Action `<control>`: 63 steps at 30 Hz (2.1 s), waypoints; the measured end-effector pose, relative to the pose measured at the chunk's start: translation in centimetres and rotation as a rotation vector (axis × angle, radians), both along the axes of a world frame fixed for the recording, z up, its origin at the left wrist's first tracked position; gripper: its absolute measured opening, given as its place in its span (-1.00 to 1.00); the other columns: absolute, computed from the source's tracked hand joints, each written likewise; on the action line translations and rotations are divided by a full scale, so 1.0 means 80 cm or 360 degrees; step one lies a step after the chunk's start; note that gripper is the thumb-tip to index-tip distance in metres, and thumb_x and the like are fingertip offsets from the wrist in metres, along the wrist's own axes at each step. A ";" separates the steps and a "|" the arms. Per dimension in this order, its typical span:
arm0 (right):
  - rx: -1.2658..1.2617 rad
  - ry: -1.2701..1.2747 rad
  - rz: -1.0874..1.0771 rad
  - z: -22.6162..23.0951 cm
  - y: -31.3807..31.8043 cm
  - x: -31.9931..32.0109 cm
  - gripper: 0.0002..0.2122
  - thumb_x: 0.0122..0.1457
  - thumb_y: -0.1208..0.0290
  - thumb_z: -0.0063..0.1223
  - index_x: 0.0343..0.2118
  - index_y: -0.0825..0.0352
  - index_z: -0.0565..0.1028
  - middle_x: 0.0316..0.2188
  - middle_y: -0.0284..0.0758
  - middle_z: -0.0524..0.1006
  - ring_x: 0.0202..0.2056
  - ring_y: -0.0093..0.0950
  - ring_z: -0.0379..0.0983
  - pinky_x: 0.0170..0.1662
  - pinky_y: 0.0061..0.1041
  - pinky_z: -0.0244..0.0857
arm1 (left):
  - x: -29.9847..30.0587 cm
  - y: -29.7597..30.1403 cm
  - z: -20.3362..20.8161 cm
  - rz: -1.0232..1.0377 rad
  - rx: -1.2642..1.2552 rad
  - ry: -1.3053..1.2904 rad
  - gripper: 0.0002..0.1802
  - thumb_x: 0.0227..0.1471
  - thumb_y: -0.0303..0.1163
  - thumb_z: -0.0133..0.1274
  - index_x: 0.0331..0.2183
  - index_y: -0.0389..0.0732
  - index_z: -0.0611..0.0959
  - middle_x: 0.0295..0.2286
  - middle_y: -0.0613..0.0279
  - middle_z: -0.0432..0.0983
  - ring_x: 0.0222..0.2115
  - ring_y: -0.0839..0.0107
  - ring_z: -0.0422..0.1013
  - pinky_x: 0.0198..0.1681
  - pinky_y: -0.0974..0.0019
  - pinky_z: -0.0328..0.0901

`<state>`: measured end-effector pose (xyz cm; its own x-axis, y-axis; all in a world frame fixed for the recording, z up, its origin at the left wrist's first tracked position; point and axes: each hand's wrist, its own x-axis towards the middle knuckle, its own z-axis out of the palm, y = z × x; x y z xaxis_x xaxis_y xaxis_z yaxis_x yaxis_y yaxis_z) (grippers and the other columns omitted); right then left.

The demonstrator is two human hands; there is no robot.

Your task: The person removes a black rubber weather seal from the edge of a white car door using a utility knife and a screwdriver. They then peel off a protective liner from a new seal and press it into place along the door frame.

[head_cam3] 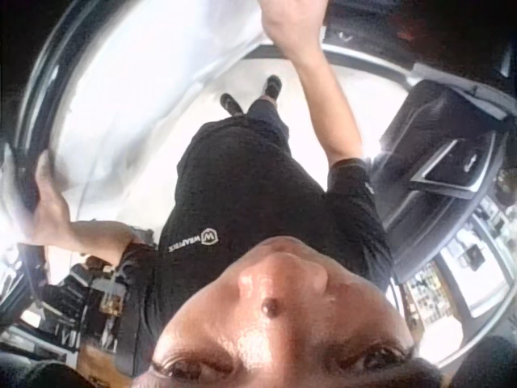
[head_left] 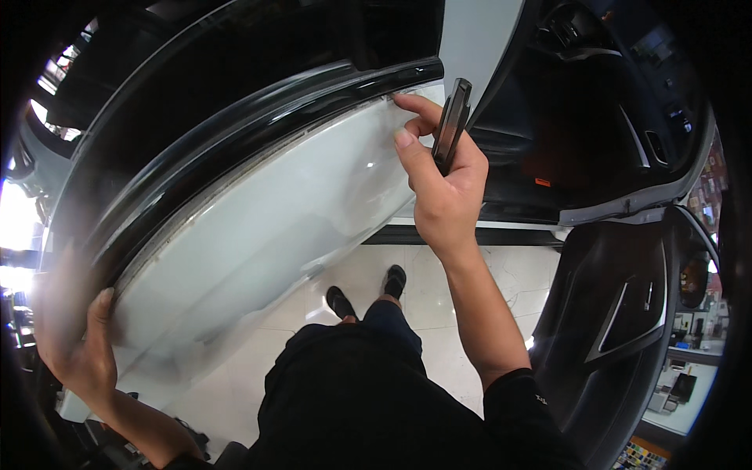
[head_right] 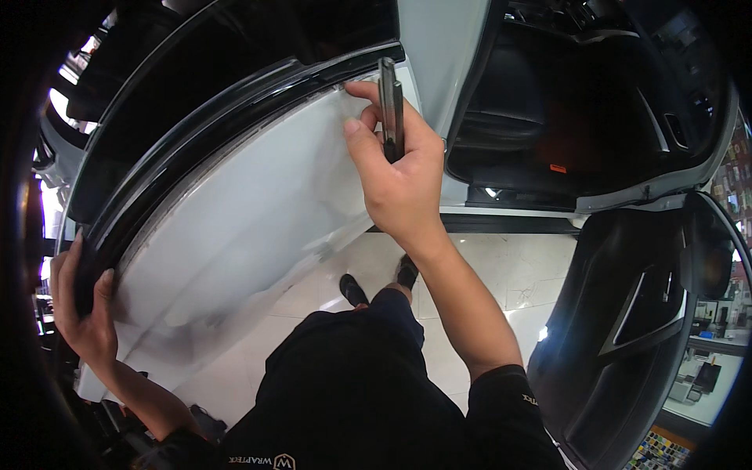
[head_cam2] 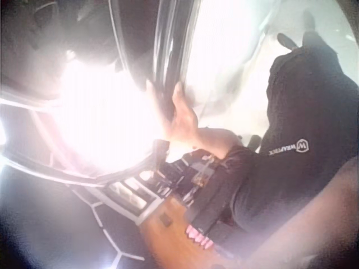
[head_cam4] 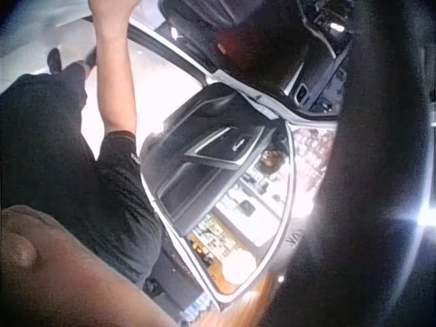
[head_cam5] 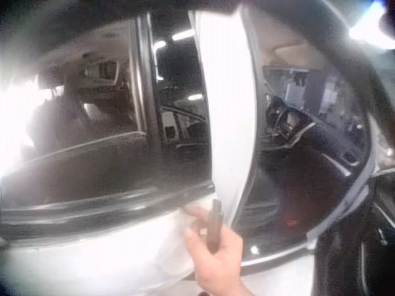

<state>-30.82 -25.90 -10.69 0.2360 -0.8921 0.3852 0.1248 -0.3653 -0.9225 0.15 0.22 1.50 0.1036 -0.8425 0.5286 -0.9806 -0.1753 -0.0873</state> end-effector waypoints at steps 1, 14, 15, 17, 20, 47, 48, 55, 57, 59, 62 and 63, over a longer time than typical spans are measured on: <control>0.0035 -0.0033 0.0016 -0.002 0.001 0.000 -0.66 0.27 0.48 0.15 0.10 0.36 0.58 -0.35 -0.52 0.47 -0.53 -0.81 0.20 -0.49 -0.72 0.00 | -0.001 -0.002 0.001 -0.0026 0.0017 -0.0013 -0.42 0.03 -0.46 0.36 0.13 -0.18 0.65 -0.03 0.11 0.57 -0.02 0.23 0.49 0.14 0.20 0.35; 0.0392 -0.0463 0.0386 0.000 -0.003 -0.012 -0.67 0.35 0.44 -0.05 0.13 0.45 0.43 -0.35 -0.30 0.47 -0.66 -0.74 0.14 -0.62 -0.68 0.02 | 0.006 0.011 -0.003 0.0049 -0.0050 0.0090 -0.42 0.03 -0.36 0.37 0.13 -0.12 0.67 -0.02 0.06 0.57 0.01 0.19 0.51 0.14 0.13 0.40; 0.0428 -0.0519 0.0449 0.004 -0.001 -0.017 -0.65 0.38 0.43 -0.11 0.15 0.48 0.38 -0.34 -0.24 0.48 -0.69 -0.71 0.13 -0.64 -0.68 0.01 | 0.004 0.012 0.000 0.0061 -0.0045 0.0081 -0.42 0.03 -0.37 0.37 0.13 -0.12 0.67 -0.02 0.06 0.57 0.01 0.19 0.51 0.14 0.13 0.40; 0.0406 -0.0409 0.0307 -0.002 0.012 -0.032 -0.73 0.42 0.38 -0.15 0.07 0.43 0.35 -0.35 -0.23 0.47 -0.66 -0.71 0.19 -0.62 -0.69 0.05 | 0.005 0.010 -0.004 0.0041 -0.0025 0.0102 -0.42 0.03 -0.36 0.36 0.13 -0.11 0.67 -0.01 0.06 0.57 0.02 0.19 0.50 0.15 0.12 0.39; 0.0326 -0.0356 0.0294 -0.014 0.011 -0.037 -0.77 0.39 0.41 0.01 0.02 0.39 0.40 -0.43 -0.39 0.45 -0.60 -0.74 0.21 -0.54 -0.71 0.07 | 0.011 0.014 -0.010 0.0093 -0.0027 0.0171 -0.42 0.04 -0.33 0.36 0.13 -0.09 0.67 0.00 0.07 0.58 0.05 0.19 0.50 0.19 0.10 0.38; 0.0475 -0.0201 -0.0328 0.030 0.022 0.046 -0.86 0.28 0.48 0.19 -0.24 0.47 0.63 -0.61 -0.58 0.41 -0.59 -0.80 0.20 -0.54 -0.66 0.02 | -0.005 -0.010 0.000 -0.0078 -0.0011 0.0001 -0.38 -0.04 -0.47 0.38 0.12 -0.16 0.66 -0.17 0.11 0.55 -0.16 0.26 0.56 -0.07 0.25 0.47; 0.0493 -0.0192 -0.0298 0.031 0.025 0.046 -0.86 0.27 0.47 0.20 -0.28 0.47 0.63 -0.58 -0.58 0.44 -0.55 -0.80 0.21 -0.50 -0.66 0.05 | -0.006 -0.010 -0.001 -0.0084 -0.0016 0.0030 -0.38 -0.04 -0.47 0.38 0.12 -0.16 0.66 -0.17 0.11 0.54 -0.16 0.26 0.56 -0.08 0.25 0.47; 0.0264 -0.0085 -0.0551 0.019 0.021 0.049 -0.83 0.23 0.43 0.30 -0.28 0.46 0.62 -0.48 -0.47 0.54 -0.48 -0.74 0.32 -0.41 -0.65 0.19 | -0.004 -0.013 -0.004 -0.0154 -0.0035 0.0152 -0.37 -0.05 -0.52 0.37 0.12 -0.14 0.67 -0.16 0.10 0.55 -0.14 0.25 0.56 -0.06 0.23 0.51; 0.0276 -0.0121 -0.0559 0.020 0.012 0.050 -0.82 0.21 0.44 0.32 -0.27 0.47 0.62 -0.48 -0.46 0.55 -0.46 -0.72 0.34 -0.39 -0.66 0.22 | -0.005 -0.017 -0.004 -0.0173 -0.0050 0.0136 -0.37 -0.05 -0.52 0.37 0.12 -0.13 0.67 -0.16 0.10 0.56 -0.15 0.26 0.56 -0.07 0.22 0.53; 0.0216 -0.0111 -0.0571 0.019 0.007 0.053 -0.84 0.21 0.46 0.31 -0.28 0.47 0.63 -0.48 -0.45 0.56 -0.46 -0.71 0.35 -0.38 -0.66 0.22 | -0.006 -0.015 -0.002 -0.0147 -0.0057 0.0095 -0.38 -0.06 -0.53 0.36 0.11 -0.12 0.68 -0.16 0.11 0.56 -0.16 0.27 0.56 -0.07 0.21 0.54; 0.0121 -0.0012 -0.0638 0.019 0.003 0.052 -0.87 0.21 0.49 0.30 -0.30 0.46 0.64 -0.48 -0.44 0.56 -0.46 -0.71 0.35 -0.38 -0.65 0.22 | -0.012 -0.016 0.001 -0.0079 -0.0027 0.0287 -0.44 -0.16 -0.63 0.37 -0.01 -0.30 0.71 -0.07 -0.04 0.64 -0.07 0.08 0.57 0.03 0.19 0.50; 0.0089 0.0036 -0.0669 0.019 0.003 0.053 -0.89 0.21 0.50 0.30 -0.30 0.45 0.65 -0.48 -0.45 0.56 -0.45 -0.70 0.34 -0.39 -0.64 0.22 | -0.010 -0.016 0.001 -0.0098 -0.0031 0.0250 -0.43 -0.12 -0.60 0.37 0.02 -0.24 0.71 -0.10 0.01 0.62 -0.11 0.14 0.57 -0.01 0.20 0.51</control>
